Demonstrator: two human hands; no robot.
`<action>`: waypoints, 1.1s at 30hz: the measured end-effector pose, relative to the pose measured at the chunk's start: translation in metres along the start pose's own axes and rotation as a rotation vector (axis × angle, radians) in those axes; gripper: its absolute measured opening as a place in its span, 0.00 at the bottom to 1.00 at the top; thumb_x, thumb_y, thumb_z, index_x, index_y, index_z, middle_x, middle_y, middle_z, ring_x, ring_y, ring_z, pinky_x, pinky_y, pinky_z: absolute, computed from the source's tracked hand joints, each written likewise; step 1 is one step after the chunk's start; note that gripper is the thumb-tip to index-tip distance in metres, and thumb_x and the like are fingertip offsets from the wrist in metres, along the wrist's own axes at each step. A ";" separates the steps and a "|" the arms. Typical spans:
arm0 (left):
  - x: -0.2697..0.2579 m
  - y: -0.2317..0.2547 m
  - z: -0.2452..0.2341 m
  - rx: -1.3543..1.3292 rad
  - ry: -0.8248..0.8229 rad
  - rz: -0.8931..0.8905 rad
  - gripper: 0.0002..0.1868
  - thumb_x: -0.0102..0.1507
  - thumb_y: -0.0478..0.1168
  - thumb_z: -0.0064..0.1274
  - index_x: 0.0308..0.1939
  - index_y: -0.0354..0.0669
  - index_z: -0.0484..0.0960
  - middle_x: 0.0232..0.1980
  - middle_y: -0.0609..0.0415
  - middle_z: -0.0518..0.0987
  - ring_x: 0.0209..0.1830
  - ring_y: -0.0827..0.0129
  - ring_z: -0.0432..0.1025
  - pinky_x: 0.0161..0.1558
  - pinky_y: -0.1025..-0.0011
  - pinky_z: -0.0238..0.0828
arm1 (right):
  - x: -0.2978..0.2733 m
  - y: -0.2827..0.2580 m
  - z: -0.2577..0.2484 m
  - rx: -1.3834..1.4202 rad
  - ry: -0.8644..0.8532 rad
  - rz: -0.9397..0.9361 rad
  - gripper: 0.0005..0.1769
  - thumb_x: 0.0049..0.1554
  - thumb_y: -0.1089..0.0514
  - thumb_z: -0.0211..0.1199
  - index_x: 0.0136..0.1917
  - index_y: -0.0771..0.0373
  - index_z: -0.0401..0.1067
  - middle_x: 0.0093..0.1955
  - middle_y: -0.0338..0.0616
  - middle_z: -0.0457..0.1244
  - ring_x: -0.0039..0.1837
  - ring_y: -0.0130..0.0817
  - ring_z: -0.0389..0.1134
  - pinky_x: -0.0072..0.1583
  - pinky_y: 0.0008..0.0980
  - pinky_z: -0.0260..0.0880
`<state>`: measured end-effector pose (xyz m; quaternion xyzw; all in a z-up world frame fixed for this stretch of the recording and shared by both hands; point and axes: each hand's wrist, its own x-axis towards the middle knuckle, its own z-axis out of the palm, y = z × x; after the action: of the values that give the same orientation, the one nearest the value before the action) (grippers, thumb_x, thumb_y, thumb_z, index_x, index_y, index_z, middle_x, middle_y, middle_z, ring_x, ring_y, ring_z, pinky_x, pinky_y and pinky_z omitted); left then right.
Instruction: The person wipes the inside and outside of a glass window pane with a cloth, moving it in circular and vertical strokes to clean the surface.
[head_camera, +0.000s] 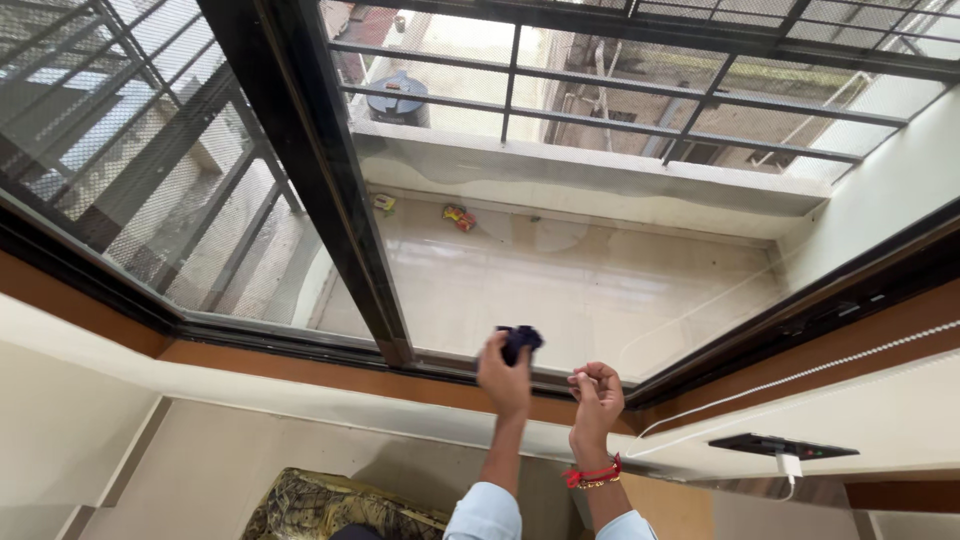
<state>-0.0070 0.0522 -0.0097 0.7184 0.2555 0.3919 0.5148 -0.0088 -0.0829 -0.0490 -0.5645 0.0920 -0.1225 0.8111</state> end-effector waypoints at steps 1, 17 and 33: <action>0.002 -0.003 -0.001 0.019 0.036 -0.007 0.20 0.51 0.34 0.69 0.45 0.39 0.81 0.45 0.46 0.83 0.45 0.51 0.78 0.48 0.59 0.74 | -0.001 0.001 -0.004 0.000 0.001 0.001 0.10 0.58 0.70 0.59 0.53 0.62 0.70 0.46 0.40 0.67 0.45 0.25 0.69 0.45 0.24 0.67; 0.026 -0.021 -0.023 0.014 0.102 0.083 0.14 0.52 0.33 0.69 0.39 0.37 0.82 0.44 0.48 0.84 0.44 0.55 0.79 0.48 0.62 0.76 | -0.007 0.013 -0.002 -0.033 0.017 0.037 0.08 0.58 0.69 0.59 0.51 0.61 0.71 0.46 0.39 0.68 0.45 0.26 0.69 0.45 0.25 0.67; 0.045 -0.021 -0.037 0.097 0.147 0.108 0.12 0.53 0.31 0.66 0.38 0.37 0.82 0.42 0.48 0.83 0.42 0.53 0.79 0.47 0.62 0.76 | -0.011 0.016 0.016 -0.025 -0.075 0.097 0.06 0.58 0.67 0.60 0.49 0.59 0.71 0.45 0.36 0.67 0.45 0.24 0.68 0.45 0.23 0.65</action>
<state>-0.0114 0.1138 -0.0101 0.7244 0.2724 0.4580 0.4373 -0.0131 -0.0594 -0.0584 -0.5736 0.0903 -0.0605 0.8119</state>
